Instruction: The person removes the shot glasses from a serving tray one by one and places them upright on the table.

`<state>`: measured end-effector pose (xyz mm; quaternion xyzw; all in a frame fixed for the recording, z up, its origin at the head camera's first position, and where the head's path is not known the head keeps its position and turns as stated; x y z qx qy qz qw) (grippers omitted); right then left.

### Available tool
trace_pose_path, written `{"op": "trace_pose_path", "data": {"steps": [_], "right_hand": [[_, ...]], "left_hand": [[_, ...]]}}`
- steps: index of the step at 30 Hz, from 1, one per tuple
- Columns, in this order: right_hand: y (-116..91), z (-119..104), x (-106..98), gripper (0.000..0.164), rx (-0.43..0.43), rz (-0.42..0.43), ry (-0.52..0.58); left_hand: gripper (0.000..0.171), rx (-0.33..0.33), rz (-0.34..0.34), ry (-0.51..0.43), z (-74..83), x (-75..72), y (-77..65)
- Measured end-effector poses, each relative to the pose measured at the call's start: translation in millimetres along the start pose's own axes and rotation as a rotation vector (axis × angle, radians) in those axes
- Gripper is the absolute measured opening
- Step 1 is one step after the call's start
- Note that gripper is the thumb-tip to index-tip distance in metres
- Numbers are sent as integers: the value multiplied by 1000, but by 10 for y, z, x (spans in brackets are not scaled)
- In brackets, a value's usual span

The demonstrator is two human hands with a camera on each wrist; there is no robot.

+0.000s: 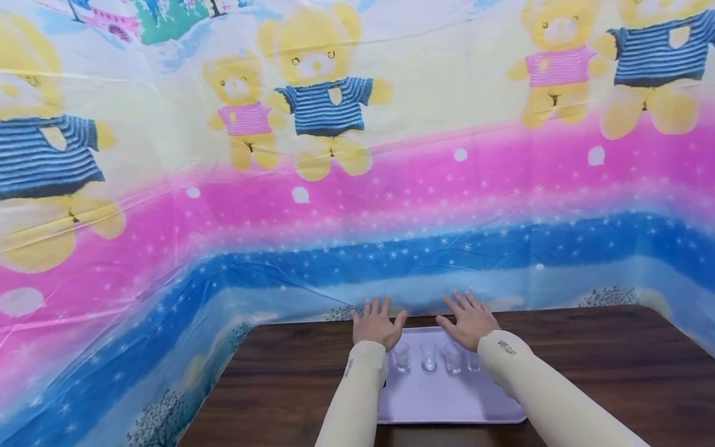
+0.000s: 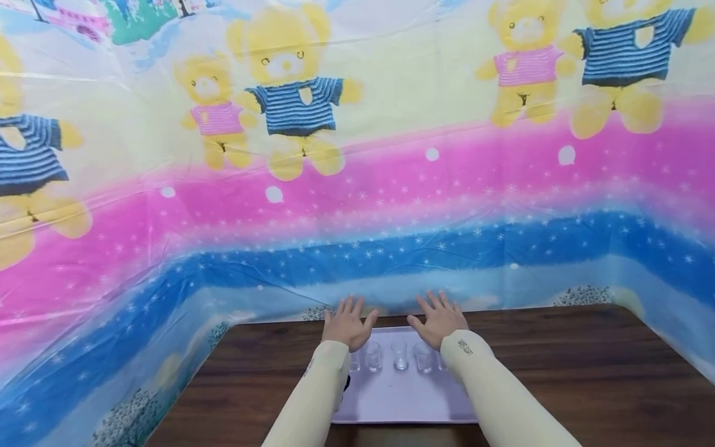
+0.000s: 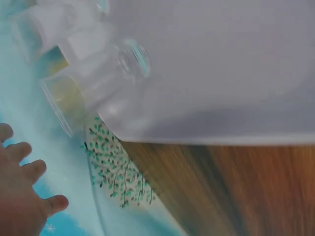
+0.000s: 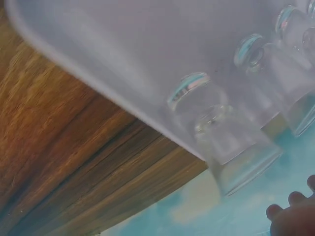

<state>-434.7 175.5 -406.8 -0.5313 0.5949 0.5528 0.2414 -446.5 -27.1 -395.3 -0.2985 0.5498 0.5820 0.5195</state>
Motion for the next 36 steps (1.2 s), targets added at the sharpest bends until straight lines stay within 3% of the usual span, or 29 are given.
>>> {"op": "trace_pose_path", "data": {"steps": [7,13,17,21,28,36], "right_hand": [[-93,154,-98,71,-47,-32,58],[-281,374,-222,72,-28,-76,166],[-408,483,-331,62,-78,-31,152],[-501,558,-406,44,-134,11,109],[-616,614,-464,25,-135,5,107],[-643,645,-426,22,-123,12,90]], "left_hand": [[61,8,-42,-226,-188,-143,-6],[45,-30,-59,-441,-612,-242,-55],[35,-66,-72,-532,-905,-149,-147],[30,-80,-115,-615,-1062,3,-247],[24,-119,-154,-667,-1157,195,-351],[23,-55,-172,-615,-1138,235,-366]]}}
Point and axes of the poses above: each hand's wrist, its own y-axis towards the middle knuckle, its own x-axis out of the palm, z = x × y, the point moved 5 cm from there along y, towards the middle knuckle, and after that the axes turned 6 degrees about z, right-handed, at the moved point
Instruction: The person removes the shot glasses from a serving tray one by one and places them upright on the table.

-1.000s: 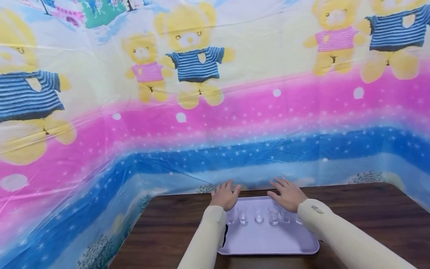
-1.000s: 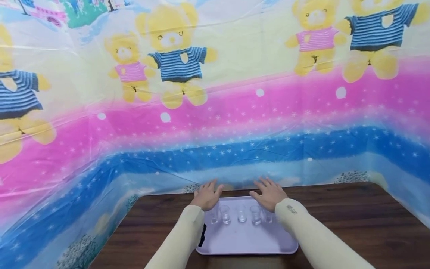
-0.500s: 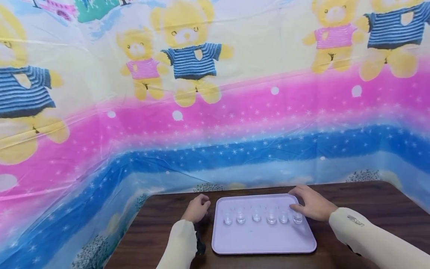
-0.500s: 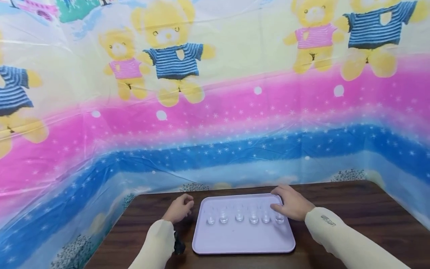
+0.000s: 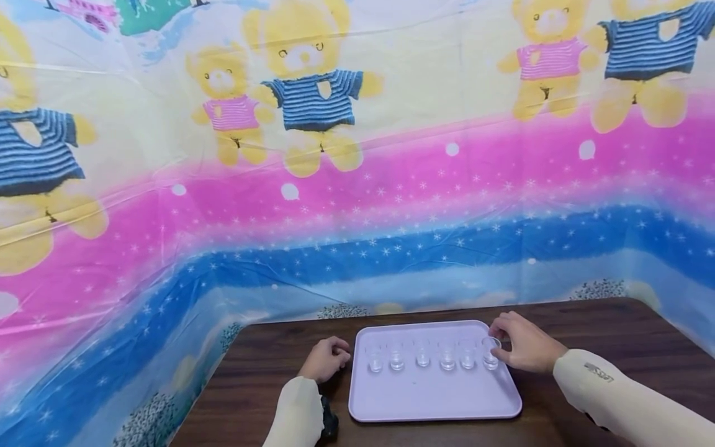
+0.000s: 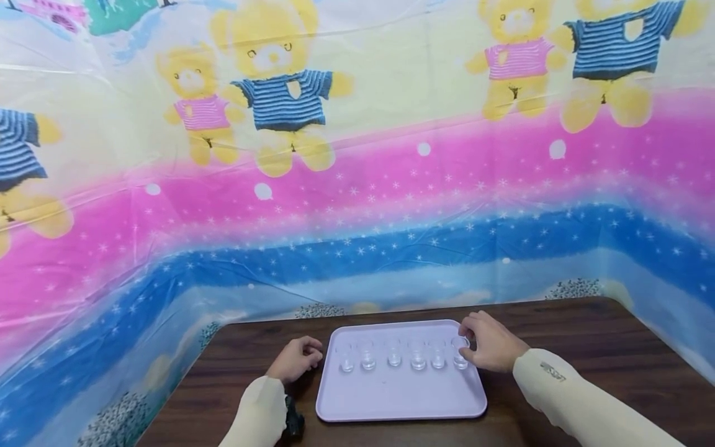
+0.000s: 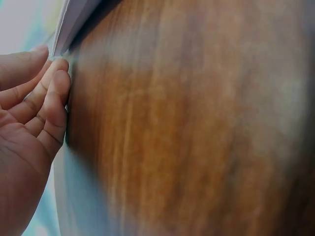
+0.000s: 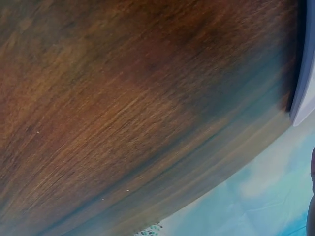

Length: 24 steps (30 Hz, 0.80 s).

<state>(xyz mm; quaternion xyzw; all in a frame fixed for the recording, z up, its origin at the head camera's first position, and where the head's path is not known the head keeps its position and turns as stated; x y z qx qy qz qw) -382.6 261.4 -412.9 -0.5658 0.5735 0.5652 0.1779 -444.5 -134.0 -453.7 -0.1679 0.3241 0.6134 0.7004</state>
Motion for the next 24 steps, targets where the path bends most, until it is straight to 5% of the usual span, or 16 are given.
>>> {"op": "trace_pose_path", "data": {"steps": [9,24], "right_hand": [[26,-47,15,19,27,-26,-3],[114,10,33,26,56,-37,35]], "left_hand": [[20,80,-41,70,35,52,-10],[20,53,-66,76,12,73,37]]}}
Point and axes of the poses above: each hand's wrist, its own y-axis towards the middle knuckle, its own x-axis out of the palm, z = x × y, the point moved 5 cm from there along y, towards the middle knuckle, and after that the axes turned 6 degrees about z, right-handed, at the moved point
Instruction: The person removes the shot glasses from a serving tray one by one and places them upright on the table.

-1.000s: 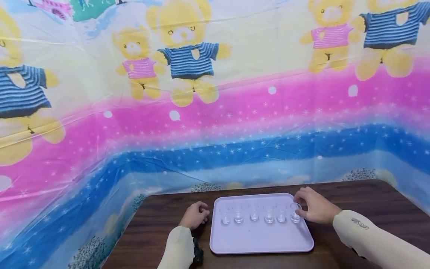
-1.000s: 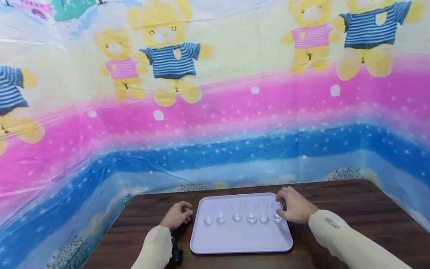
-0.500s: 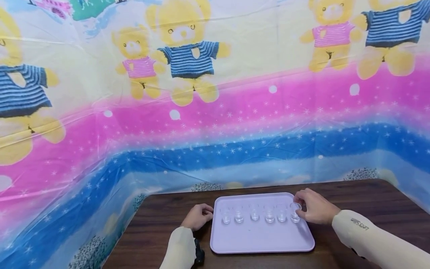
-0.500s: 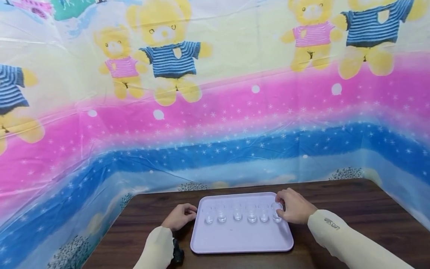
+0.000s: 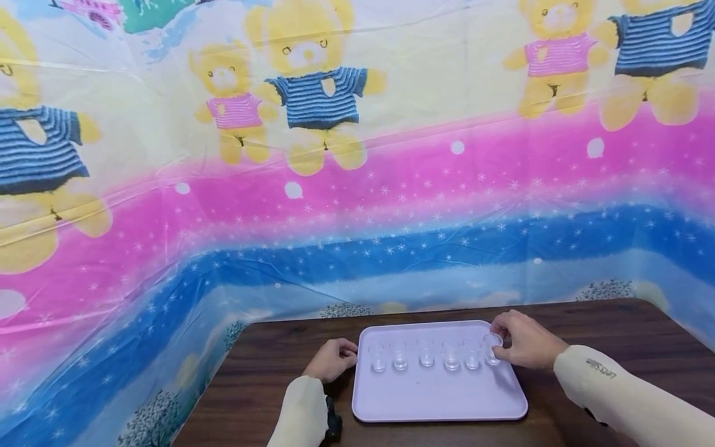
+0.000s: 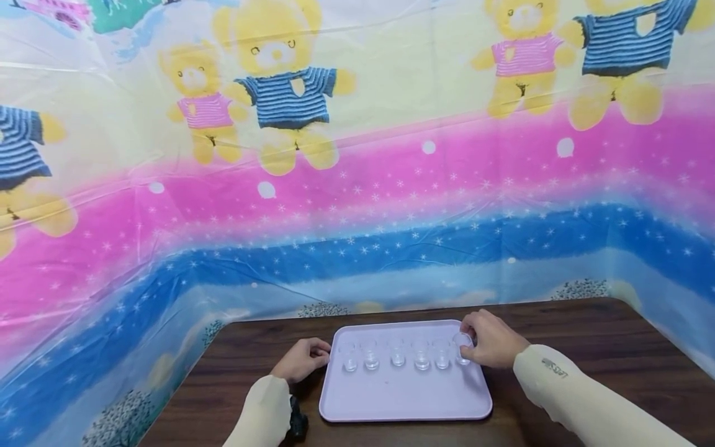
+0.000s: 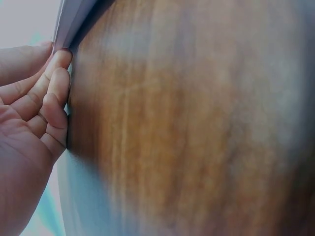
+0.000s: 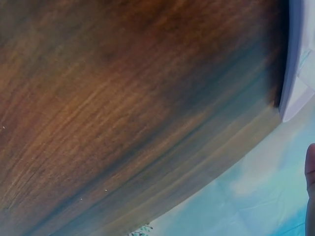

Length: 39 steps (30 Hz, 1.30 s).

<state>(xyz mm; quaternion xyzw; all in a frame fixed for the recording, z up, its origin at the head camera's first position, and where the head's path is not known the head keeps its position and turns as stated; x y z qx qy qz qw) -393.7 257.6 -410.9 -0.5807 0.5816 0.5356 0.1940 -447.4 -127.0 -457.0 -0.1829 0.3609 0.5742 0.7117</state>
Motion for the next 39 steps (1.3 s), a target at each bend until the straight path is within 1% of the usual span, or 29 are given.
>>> {"op": "trace_pose_path", "data": {"steps": [5,7,13,18,23,29,39], "right_hand": [[54,47,-63,24,-3,27,29],[81,83,-94,24,11,39,53],[171,296,-161,23,73,111,78],[208,487,-159,29,99,159,65],[223,619,-120,33,125,146,62],[230,707,-74,36,166,117,58],[309,716,-4,37,160,136,50]], "left_hand": [[20,-5,-5,5,4,-2,5],[20,-7,-6,4,3,-4,1],[20,-15,-7,1,-7,-10,-4],[20,-19,-9,-4,2,-4,-7],[21,-7,-10,-10,36,10,-15],[21,-10,-12,-6,58,27,7],[19,-30,-17,-9,17,3,22]]}}
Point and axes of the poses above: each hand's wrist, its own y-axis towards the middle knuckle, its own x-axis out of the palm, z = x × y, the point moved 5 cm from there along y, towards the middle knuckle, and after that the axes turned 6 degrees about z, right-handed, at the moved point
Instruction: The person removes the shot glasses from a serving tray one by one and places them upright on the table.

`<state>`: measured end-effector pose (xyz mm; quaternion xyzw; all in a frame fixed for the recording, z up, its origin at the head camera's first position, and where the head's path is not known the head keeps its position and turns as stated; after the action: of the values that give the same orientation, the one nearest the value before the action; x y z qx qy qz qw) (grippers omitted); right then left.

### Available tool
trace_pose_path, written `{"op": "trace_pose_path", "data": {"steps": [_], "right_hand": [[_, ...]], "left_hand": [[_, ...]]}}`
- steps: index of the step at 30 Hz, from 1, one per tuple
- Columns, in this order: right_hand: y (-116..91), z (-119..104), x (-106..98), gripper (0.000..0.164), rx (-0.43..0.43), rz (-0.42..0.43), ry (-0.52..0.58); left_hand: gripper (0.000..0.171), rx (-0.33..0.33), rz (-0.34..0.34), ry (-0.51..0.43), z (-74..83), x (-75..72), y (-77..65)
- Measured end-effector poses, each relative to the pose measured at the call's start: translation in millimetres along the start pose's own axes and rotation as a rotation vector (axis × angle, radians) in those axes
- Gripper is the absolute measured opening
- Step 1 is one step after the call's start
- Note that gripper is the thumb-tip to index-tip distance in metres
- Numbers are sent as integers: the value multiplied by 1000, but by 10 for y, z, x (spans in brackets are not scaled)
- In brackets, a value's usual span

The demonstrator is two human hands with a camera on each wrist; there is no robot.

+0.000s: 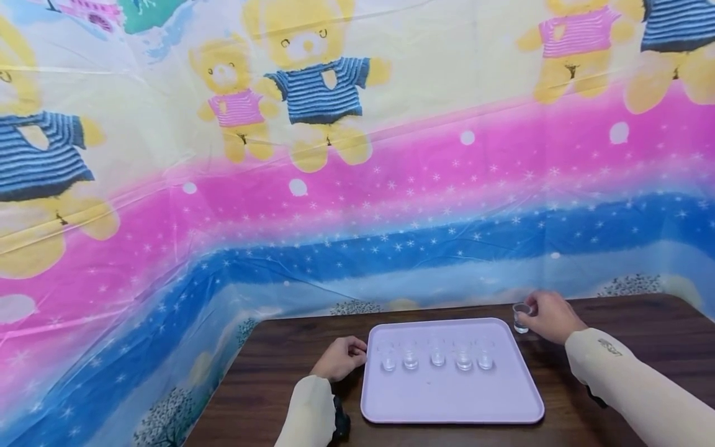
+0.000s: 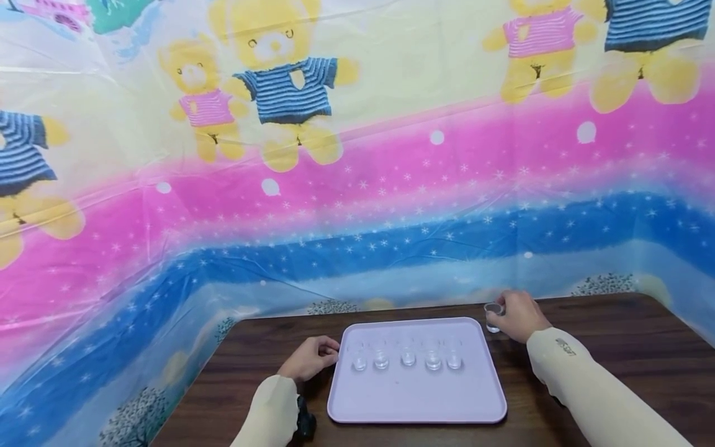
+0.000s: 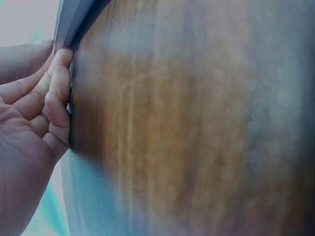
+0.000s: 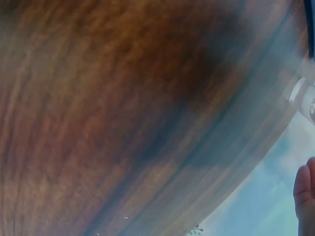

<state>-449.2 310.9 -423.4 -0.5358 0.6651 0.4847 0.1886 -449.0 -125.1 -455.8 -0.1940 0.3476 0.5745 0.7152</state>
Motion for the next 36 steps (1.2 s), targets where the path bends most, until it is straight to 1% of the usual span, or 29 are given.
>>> {"op": "trace_pose_path", "data": {"steps": [3,6,9,11,16,19,26,33,36], "right_hand": [[-3,13,9,43,1,16,-7],[-17,-17,-4,46,-17,56,-9],[-42,-109,-14,44,-56,90,-6],[-67,-191,3,41,-83,92,1],[-143,-411,48,33,-107,61,24],[-193,-520,67,29,-137,43,36],[-281,-624,125,32,-166,2,46],[-335,-761,122,29,-243,-11,46],[-360,-811,131,28,-266,-36,54]], "left_hand": [[20,2,-1,-1,10,1,-10],[20,0,-3,-7,17,-1,-18],[20,-2,-3,-11,13,-6,-13],[20,-7,-6,-11,4,-4,-6],[19,-26,-14,-13,-17,8,16],[18,-28,-15,-16,-23,17,21],[19,-26,-17,-24,-8,17,14],[19,-26,-15,-16,-12,13,15],[19,-25,-15,-14,-15,15,14]]}}
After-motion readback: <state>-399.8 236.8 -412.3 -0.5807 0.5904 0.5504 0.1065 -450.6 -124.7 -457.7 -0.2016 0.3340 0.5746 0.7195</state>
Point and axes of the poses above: each hand's wrist, its own y-axis towards the middle knuckle, its own x-axis out of the palm, z = x × y, the point moved 5 cm from there along y, towards the middle knuckle, and after that the axes turned 6 degrees about z, right-handed, at the moved point
